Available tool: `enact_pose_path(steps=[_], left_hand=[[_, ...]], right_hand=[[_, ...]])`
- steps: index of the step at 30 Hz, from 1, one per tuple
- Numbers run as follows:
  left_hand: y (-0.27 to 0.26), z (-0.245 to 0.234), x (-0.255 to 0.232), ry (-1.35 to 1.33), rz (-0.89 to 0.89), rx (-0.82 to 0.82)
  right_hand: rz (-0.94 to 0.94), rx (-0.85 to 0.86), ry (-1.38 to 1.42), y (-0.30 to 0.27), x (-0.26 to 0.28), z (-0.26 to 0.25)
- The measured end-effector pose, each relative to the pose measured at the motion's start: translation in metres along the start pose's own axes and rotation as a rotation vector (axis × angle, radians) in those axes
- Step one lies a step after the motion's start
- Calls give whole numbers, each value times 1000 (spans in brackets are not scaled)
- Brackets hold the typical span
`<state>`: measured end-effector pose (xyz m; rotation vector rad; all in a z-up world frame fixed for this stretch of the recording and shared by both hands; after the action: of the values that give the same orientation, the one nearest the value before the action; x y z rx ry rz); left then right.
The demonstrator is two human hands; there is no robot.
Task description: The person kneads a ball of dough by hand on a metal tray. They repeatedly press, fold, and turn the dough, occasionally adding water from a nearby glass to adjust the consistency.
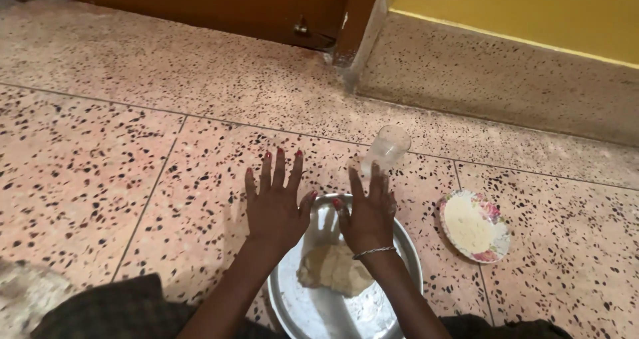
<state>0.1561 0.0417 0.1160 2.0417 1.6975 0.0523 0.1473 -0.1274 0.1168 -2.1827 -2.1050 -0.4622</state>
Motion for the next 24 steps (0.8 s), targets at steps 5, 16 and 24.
enact_pose_path(steps=[5,16,24], left_hand=[[25,29,-13,-3,22,59],[36,68,-23,-33,-26,228],[18,32,-45,-370,30,208]], right_hand=[[106,-148,-20,29,-34,-20],[-1,-446,303,68,-95,-14],[-120,-447,566,-20,-51,-33]])
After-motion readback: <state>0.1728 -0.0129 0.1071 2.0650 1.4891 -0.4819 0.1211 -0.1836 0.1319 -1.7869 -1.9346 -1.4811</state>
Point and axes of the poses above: each hand's wrist, its own y-axis towards the middle knuckle, its own z-axis out of the palm, x = y × z, the point moved 10 cm from there along y, towards the middle knuckle, and after that the axes turned 2 degrees about -x, right-handed, at the moved point
